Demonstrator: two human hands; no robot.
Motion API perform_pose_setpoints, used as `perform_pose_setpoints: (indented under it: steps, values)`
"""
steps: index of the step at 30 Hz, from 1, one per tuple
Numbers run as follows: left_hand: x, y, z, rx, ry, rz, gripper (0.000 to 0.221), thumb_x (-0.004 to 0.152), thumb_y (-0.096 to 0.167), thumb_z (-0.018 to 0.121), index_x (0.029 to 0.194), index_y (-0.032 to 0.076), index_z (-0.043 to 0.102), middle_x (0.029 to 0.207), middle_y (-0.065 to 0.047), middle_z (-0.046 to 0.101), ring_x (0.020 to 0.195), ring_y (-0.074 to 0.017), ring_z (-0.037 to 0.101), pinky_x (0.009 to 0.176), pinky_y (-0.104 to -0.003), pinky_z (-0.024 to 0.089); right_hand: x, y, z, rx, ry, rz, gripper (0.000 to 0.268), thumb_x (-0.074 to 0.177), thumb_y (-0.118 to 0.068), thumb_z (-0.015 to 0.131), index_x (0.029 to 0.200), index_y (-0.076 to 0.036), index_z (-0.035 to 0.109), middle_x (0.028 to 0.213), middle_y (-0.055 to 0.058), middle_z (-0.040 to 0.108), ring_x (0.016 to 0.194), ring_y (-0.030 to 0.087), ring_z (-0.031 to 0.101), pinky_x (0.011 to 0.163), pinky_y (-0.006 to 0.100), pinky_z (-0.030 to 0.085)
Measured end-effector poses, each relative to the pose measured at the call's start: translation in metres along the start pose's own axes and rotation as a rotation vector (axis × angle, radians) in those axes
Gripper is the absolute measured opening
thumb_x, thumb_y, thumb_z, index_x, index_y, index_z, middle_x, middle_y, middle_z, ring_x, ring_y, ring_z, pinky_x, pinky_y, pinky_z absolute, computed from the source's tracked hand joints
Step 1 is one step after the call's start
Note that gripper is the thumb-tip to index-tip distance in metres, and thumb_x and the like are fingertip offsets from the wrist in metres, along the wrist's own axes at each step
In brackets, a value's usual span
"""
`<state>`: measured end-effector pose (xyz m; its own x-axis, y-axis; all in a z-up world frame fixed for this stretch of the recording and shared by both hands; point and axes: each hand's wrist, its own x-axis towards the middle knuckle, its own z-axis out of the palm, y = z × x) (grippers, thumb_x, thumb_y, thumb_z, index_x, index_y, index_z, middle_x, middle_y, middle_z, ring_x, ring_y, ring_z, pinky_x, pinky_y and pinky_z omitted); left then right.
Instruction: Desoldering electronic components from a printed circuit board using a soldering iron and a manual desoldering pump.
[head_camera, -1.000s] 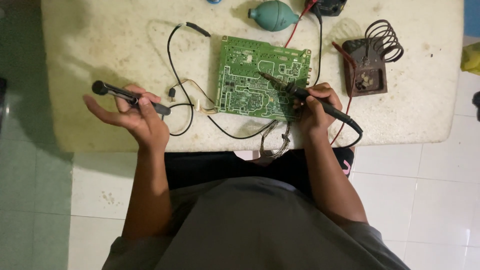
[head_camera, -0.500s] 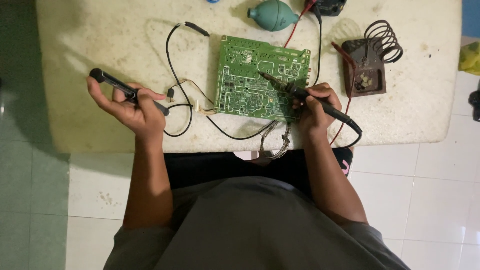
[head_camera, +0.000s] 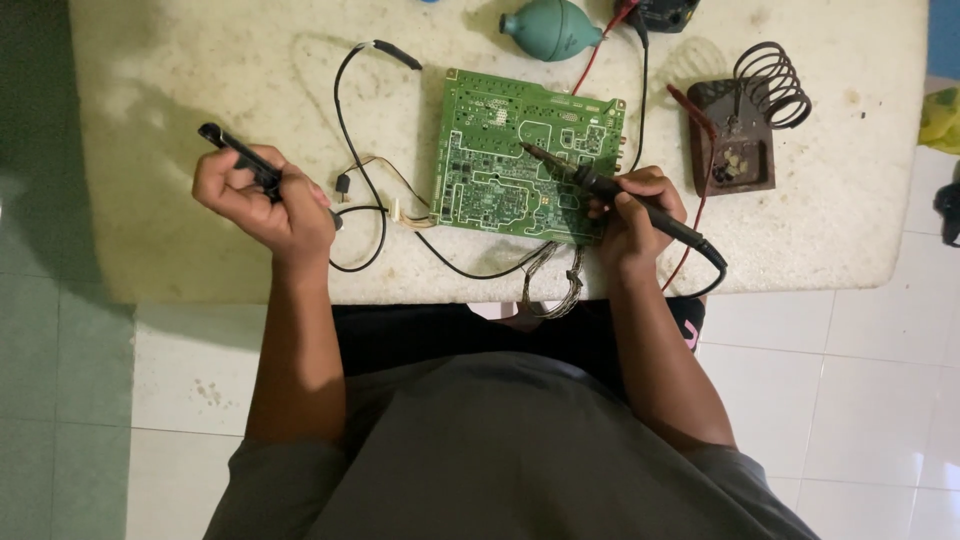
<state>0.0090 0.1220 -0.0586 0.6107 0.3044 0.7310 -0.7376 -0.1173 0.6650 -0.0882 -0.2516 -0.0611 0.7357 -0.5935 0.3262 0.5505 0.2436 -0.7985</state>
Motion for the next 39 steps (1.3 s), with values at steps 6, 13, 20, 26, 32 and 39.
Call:
perform_pose_setpoints:
  steps: [6, 13, 20, 26, 32, 39]
  values:
    - [0.015, 0.014, 0.011, -0.069, 0.066, 0.094, 0.043, 0.083, -0.023, 0.047, 0.115, 0.003, 0.036, 0.090, -0.019, 0.049, 0.034, -0.0179, 0.045, 0.035, -0.028, 0.044, 0.002, 0.005, -0.009, -0.001, -0.004, 0.001, 0.013, 0.077, 0.003, 0.069, 0.080, 0.008, 0.058, 0.077, 0.025, 0.057, 0.047, 0.031, 0.060, 0.036, 0.036, 0.049]
    - [0.003, 0.011, 0.009, -0.109, 0.093, 0.180, 0.037, 0.081, -0.028, 0.048, 0.104, 0.000, 0.039, 0.085, -0.024, 0.047, 0.030, -0.0208, 0.044, 0.031, -0.031, 0.045, -0.001, 0.002, -0.003, -0.014, -0.002, -0.020, 0.013, 0.077, 0.001, 0.070, 0.081, 0.007, 0.059, 0.078, 0.024, 0.057, 0.048, 0.030, 0.060, 0.037, 0.035, 0.050]
    - [0.007, 0.047, 0.011, 0.047, 0.049, 0.086, 0.060, 0.095, -0.020, 0.045, 0.138, 0.016, 0.021, 0.101, -0.024, 0.049, 0.041, -0.0275, 0.050, 0.049, -0.038, 0.053, 0.000, -0.011, 0.002, -0.046, -0.023, 0.042, 0.008, 0.081, -0.001, 0.067, 0.083, 0.003, 0.061, 0.082, 0.019, 0.056, 0.053, 0.028, 0.057, 0.040, 0.033, 0.049]
    - [0.017, 0.066, -0.029, 0.127, -0.192, -0.258, 0.047, 0.102, -0.015, 0.060, 0.143, -0.008, 0.038, 0.106, -0.028, 0.060, 0.088, -0.0403, 0.071, 0.083, -0.052, 0.063, 0.000, 0.005, -0.007, 0.028, 0.019, -0.013, 0.015, 0.076, 0.001, 0.070, 0.081, 0.008, 0.058, 0.077, 0.025, 0.057, 0.049, 0.030, 0.059, 0.036, 0.035, 0.049]
    - [0.041, 0.114, -0.042, 0.241, -0.387, -0.652, 0.037, 0.113, 0.009, 0.053, 0.141, 0.001, 0.029, 0.122, -0.026, 0.064, 0.106, -0.0345, 0.068, 0.075, -0.049, 0.063, -0.001, 0.004, -0.006, 0.019, 0.013, -0.012, 0.015, 0.077, 0.000, 0.071, 0.081, 0.007, 0.059, 0.077, 0.024, 0.057, 0.049, 0.029, 0.059, 0.036, 0.034, 0.049]
    - [0.041, 0.120, -0.037, 0.234, -0.409, -0.688, 0.044, 0.112, 0.010, 0.049, 0.147, -0.004, 0.027, 0.123, -0.028, 0.059, 0.116, -0.0376, 0.061, 0.083, -0.062, 0.060, 0.000, 0.001, -0.001, 0.051, 0.002, -0.042, 0.016, 0.076, 0.000, 0.071, 0.081, 0.009, 0.059, 0.075, 0.024, 0.055, 0.049, 0.029, 0.058, 0.037, 0.033, 0.047]
